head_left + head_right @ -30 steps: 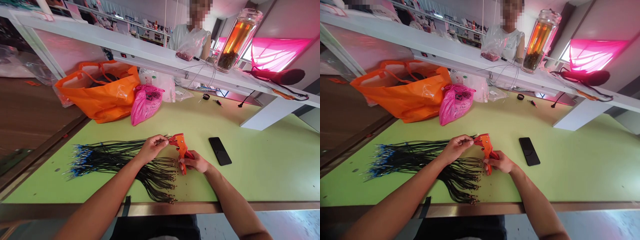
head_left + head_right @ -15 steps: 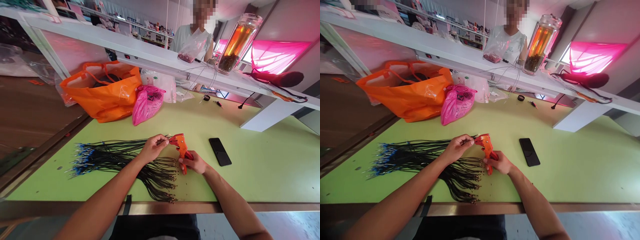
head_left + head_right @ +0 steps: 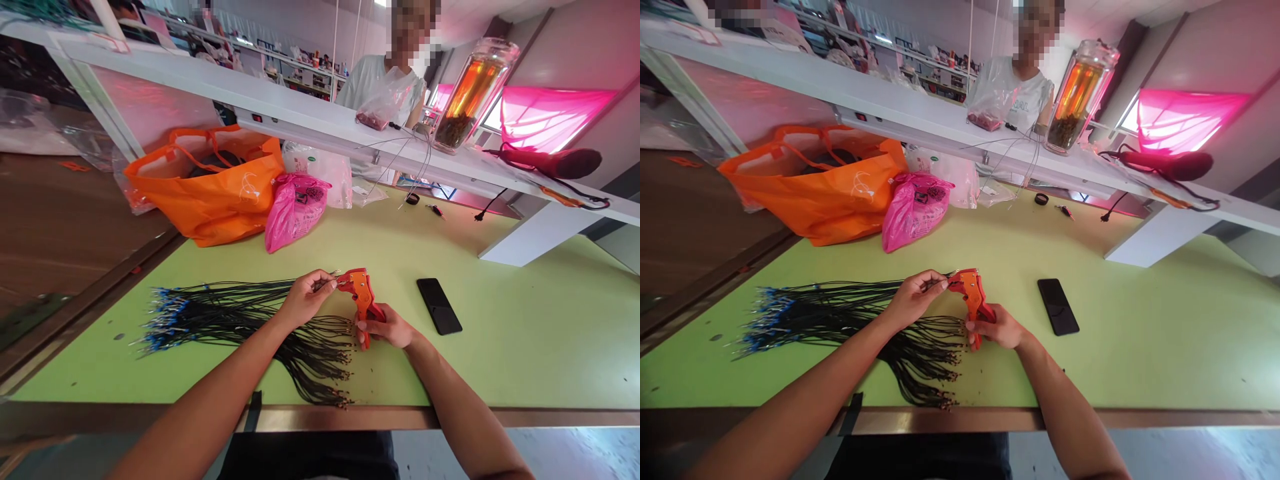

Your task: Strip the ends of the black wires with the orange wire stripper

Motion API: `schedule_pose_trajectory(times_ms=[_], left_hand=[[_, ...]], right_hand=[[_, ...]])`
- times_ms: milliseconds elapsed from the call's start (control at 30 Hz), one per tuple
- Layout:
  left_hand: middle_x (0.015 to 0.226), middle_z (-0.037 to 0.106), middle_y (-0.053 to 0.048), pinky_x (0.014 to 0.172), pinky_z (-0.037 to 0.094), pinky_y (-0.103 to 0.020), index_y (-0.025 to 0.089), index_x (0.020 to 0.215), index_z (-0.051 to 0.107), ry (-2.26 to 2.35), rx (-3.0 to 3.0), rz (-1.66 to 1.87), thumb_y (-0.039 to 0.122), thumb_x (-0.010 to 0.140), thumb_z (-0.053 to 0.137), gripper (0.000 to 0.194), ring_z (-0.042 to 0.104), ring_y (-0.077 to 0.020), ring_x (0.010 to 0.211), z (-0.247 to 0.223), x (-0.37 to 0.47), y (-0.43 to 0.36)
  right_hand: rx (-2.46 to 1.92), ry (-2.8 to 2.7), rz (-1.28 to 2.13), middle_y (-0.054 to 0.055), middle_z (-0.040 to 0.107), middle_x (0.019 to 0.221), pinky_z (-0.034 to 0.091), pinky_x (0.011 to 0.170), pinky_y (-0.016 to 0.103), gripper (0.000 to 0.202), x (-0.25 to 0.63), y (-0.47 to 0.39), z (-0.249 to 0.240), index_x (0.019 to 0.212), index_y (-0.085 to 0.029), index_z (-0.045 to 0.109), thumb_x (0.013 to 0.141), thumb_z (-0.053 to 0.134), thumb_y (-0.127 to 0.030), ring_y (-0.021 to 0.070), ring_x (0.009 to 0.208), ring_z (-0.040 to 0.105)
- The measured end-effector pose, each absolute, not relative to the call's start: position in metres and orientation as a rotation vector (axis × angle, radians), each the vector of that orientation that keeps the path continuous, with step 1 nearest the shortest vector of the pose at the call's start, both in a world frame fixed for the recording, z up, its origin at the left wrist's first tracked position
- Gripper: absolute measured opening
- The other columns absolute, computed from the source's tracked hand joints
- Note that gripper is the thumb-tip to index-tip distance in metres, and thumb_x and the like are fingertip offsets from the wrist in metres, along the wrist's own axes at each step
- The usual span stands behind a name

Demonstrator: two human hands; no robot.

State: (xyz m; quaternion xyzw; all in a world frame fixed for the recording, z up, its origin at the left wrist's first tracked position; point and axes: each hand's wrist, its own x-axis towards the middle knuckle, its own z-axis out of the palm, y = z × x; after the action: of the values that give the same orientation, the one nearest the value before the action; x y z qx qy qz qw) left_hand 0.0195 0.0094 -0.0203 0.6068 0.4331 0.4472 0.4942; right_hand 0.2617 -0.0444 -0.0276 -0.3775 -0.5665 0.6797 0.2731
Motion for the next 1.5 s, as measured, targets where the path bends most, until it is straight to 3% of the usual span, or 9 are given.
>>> schedule_pose_trajectory(times_ms=[100, 300, 467, 600, 900, 1000, 1133, 1300, 1500], left_hand=[[0.083, 0.075, -0.006, 0.075, 0.054, -0.029, 0.017, 0.087, 0.071, 1.049, 1.458, 1.092, 0.07, 0.076, 0.075, 0.054, 0.067, -0.0187, 0.078, -0.022, 0.019, 0.012], [0.08, 0.073, -0.004, 0.068, 0.051, -0.027, 0.017, 0.09, 0.071, 1.131, 1.486, 1.093, 0.063, 0.083, 0.07, 0.047, 0.064, -0.0165, 0.072, -0.03, 0.01, 0.019], [0.093, 0.076, -0.008, 0.08, 0.051, -0.031, 0.019, 0.095, 0.078, 1.058, 2.117, 0.711, 0.04, 0.095, 0.058, 0.028, 0.067, -0.0205, 0.085, -0.032, 0.006, 0.013], [0.095, 0.075, -0.009, 0.087, 0.05, -0.032, 0.023, 0.097, 0.083, 0.875, 2.468, 0.367, 0.029, 0.097, 0.056, 0.028, 0.068, -0.0228, 0.095, -0.026, 0.011, 0.001], [0.088, 0.079, -0.004, 0.071, 0.051, -0.026, 0.024, 0.103, 0.081, 0.827, 2.013, 0.387, 0.041, 0.09, 0.064, 0.028, 0.073, -0.0195, 0.077, -0.023, 0.0, 0.005], [0.079, 0.077, -0.003, 0.061, 0.049, -0.026, 0.021, 0.109, 0.078, 0.933, 1.837, 0.453, 0.048, 0.09, 0.061, 0.037, 0.07, -0.0189, 0.064, -0.026, -0.005, 0.013], [0.092, 0.077, -0.005, 0.069, 0.044, -0.029, 0.021, 0.099, 0.076, 1.327, 2.135, 0.622, 0.038, 0.094, 0.056, 0.027, 0.066, -0.0187, 0.071, -0.024, -0.011, 0.021], [0.097, 0.074, -0.005, 0.067, 0.039, -0.03, 0.023, 0.092, 0.074, 1.611, 2.358, 0.289, 0.029, 0.095, 0.057, 0.019, 0.067, -0.0196, 0.079, -0.016, -0.018, 0.02], [0.102, 0.074, -0.007, 0.068, 0.04, -0.031, 0.021, 0.092, 0.075, 1.674, 2.425, 0.138, 0.022, 0.099, 0.05, 0.025, 0.069, -0.0222, 0.086, -0.011, -0.012, 0.014]], right_hand=[[-0.883, -1.5, 1.915, 0.009, 0.075, 0.089, 0.031, 0.045, 0.021, 0.043, 0.269, -0.041, -0.028, 0.109, -0.012, 0.067, 0.088, 0.082, -0.046, 0.0188, 0.073, 0.075], [-0.792, -1.124, 1.977, 0.009, 0.075, 0.093, 0.031, 0.044, 0.019, 0.045, 0.283, -0.031, -0.041, 0.115, -0.016, 0.064, 0.087, 0.081, -0.046, 0.0228, 0.079, 0.078], [-0.792, -0.95, 1.894, 0.008, 0.073, 0.093, 0.033, 0.045, 0.02, 0.042, 0.29, -0.024, -0.045, 0.115, -0.018, 0.063, 0.086, 0.079, -0.045, 0.0227, 0.081, 0.077], [-0.805, -0.965, 1.899, 0.008, 0.073, 0.092, 0.034, 0.046, 0.021, 0.043, 0.288, -0.024, -0.044, 0.115, -0.018, 0.062, 0.086, 0.078, -0.045, 0.0229, 0.079, 0.077], [-0.825, -0.999, 1.893, 0.008, 0.073, 0.093, 0.036, 0.048, 0.022, 0.043, 0.286, -0.025, -0.046, 0.117, -0.019, 0.061, 0.087, 0.077, -0.045, 0.0236, 0.081, 0.077], [-0.83, -0.996, 1.894, 0.008, 0.073, 0.093, 0.036, 0.048, 0.021, 0.043, 0.285, -0.025, -0.045, 0.117, -0.018, 0.062, 0.087, 0.078, -0.045, 0.0234, 0.081, 0.077], [-0.831, -0.993, 1.896, 0.008, 0.074, 0.092, 0.036, 0.047, 0.021, 0.045, 0.283, -0.027, -0.044, 0.116, -0.018, 0.064, 0.085, 0.081, -0.045, 0.0238, 0.08, 0.078], [-0.85, -0.995, 1.892, 0.009, 0.075, 0.093, 0.038, 0.047, 0.022, 0.043, 0.282, -0.027, -0.044, 0.116, -0.017, 0.065, 0.085, 0.08, -0.043, 0.0247, 0.081, 0.078], [-0.833, -1.007, 1.895, 0.008, 0.075, 0.093, 0.039, 0.047, 0.021, 0.041, 0.283, -0.027, -0.047, 0.115, -0.017, 0.066, 0.086, 0.081, -0.042, 0.0243, 0.081, 0.078]])
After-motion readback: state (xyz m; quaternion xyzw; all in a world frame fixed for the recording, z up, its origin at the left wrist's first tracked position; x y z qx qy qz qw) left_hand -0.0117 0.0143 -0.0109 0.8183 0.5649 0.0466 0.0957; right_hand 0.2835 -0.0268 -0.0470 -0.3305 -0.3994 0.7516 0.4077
